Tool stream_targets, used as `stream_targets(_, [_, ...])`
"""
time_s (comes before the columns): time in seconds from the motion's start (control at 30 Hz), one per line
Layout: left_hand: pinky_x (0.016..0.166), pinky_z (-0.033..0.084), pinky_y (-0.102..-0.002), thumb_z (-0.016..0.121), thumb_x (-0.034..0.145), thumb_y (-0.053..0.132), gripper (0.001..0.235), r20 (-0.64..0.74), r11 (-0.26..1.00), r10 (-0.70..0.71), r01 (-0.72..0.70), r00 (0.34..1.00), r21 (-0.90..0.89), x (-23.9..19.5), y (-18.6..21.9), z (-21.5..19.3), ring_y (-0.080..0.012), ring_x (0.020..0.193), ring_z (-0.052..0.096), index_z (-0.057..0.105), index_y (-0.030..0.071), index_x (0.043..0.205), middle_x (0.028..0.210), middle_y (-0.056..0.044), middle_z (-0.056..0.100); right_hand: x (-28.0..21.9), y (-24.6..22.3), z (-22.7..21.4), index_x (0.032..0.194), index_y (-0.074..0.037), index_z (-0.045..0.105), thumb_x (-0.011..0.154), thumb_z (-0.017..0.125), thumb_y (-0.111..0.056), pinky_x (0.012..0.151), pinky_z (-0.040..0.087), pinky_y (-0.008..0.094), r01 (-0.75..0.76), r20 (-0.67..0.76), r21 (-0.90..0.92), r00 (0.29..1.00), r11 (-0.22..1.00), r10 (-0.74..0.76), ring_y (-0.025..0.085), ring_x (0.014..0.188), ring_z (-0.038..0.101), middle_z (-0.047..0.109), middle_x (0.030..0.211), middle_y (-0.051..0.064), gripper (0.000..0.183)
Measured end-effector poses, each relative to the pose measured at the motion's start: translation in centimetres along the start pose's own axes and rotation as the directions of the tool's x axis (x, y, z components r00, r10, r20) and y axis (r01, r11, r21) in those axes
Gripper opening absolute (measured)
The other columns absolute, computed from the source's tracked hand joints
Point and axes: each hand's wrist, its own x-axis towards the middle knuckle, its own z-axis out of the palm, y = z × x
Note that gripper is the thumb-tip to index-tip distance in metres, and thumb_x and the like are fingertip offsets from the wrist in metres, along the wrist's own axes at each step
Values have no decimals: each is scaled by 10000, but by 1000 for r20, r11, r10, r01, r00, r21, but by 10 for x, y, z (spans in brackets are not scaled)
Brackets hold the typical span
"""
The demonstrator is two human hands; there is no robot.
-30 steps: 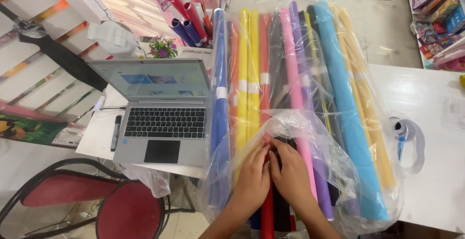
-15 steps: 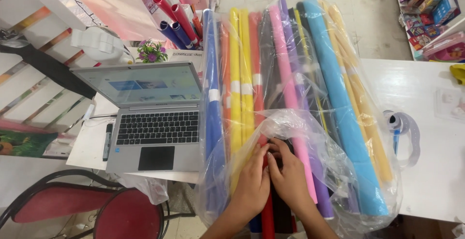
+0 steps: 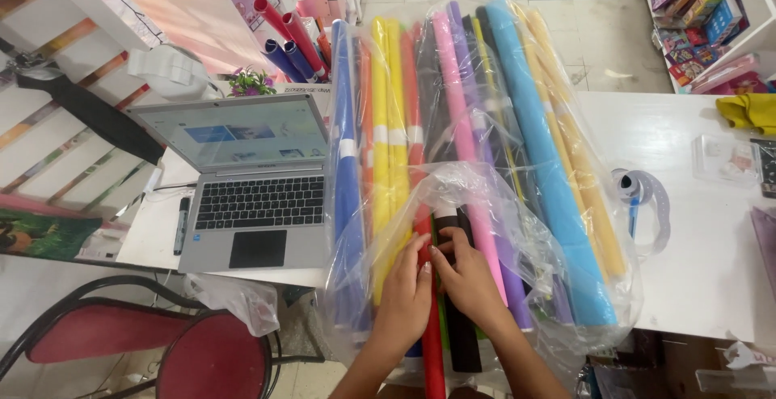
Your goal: The person is inspecting and organizing rolls of colored paper at a shop counter, checking labels and repositioning items.
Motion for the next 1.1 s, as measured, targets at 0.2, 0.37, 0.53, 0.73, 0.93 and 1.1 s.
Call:
stream_targets(0.2, [1055,452,-476,395,958,91,530,-3,976,-13,13,1000,218,-16,-9,9,-369,1236,607,478,98,1481,1406,-187,608,-4,48,27,1464,-134,384,906,570,-336,753,545,505,158,-43,-350,982,923,-184,366,916,734,786,1044,82,621])
stream_targets(0.37, [1167,367,-450,380,1021,137,482,-15,988,-25,27,1000,151,-42,21,11,-316,1395,496,456,92,1494,1525,-148,513,-13,52,29,1360,-136,409,908,559,-218,684,516,530,160,-102,-319,974,934,-202,403,852,714,755,1047,122,483])
stream_targets(0.53, [1167,362,-449,389,1026,191,496,-34,997,-78,79,996,26,-65,29,15,-309,1430,474,421,125,1517,1551,-146,497,-58,31,5,1273,-133,458,843,681,-268,739,528,385,108,-101,-124,988,986,-120,252,807,688,681,1051,91,503])
stream_targets(0.73, [1162,346,-575,450,1039,198,541,-99,971,-24,0,995,-240,-88,22,36,-521,1418,410,388,124,1572,1509,-347,465,-90,52,-4,1235,-82,516,848,740,-335,708,532,472,258,-196,-35,945,965,-260,378,720,725,753,942,211,514])
stream_targets(0.93, [1119,429,-485,504,1048,209,614,-124,797,17,-89,992,-597,-106,-12,72,-370,1414,474,320,77,1618,1530,-320,464,-131,67,-22,1291,-43,553,849,742,-170,513,528,371,376,-190,121,917,919,-351,288,576,677,705,861,201,497])
stream_targets(1.1, [1093,469,-470,502,1069,215,589,-100,767,87,-131,991,-628,-138,-11,83,-336,1398,501,339,54,1611,1553,-264,470,-174,60,-36,1309,-134,720,987,495,-55,625,588,422,524,-207,101,843,846,-497,286,691,713,758,890,195,401])
